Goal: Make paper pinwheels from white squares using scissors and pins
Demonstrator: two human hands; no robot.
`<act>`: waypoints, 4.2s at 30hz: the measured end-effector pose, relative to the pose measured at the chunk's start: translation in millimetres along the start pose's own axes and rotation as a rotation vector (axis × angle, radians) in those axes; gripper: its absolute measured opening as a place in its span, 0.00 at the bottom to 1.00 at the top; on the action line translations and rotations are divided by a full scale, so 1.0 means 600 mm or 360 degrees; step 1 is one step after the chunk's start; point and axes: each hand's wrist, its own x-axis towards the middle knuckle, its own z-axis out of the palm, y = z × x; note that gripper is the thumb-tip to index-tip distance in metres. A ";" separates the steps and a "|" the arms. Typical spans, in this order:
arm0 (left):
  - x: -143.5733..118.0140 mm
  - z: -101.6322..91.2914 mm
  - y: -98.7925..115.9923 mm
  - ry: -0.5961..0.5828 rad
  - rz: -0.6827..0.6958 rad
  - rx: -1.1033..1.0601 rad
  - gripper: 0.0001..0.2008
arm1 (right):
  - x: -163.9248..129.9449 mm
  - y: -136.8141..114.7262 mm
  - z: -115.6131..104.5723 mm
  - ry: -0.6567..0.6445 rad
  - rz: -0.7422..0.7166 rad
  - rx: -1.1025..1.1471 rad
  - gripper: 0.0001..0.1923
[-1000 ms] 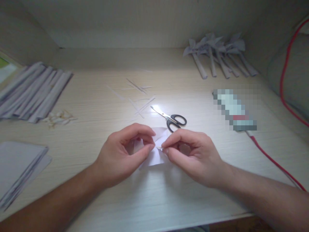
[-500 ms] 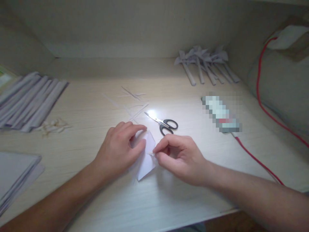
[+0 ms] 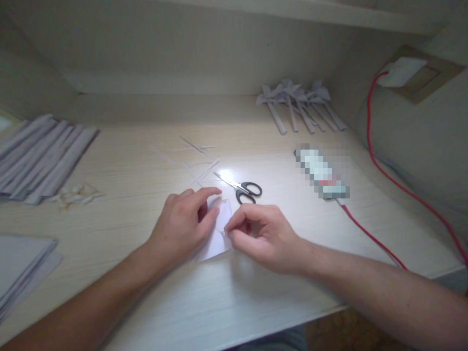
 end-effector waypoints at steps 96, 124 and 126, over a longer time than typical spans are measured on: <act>-0.039 -0.034 0.021 0.0141 0.0413 -0.0369 0.07 | 0.002 -0.004 -0.003 0.0002 0.0204 0.0061 0.02; -0.026 -0.049 0.000 0.0532 0.0209 0.0036 0.06 | 0.007 -0.003 -0.003 0.0123 0.0301 0.0353 0.11; -0.019 -0.051 -0.011 0.0566 0.0006 0.0023 0.07 | 0.010 -0.002 -0.004 0.0174 0.0336 0.0378 0.11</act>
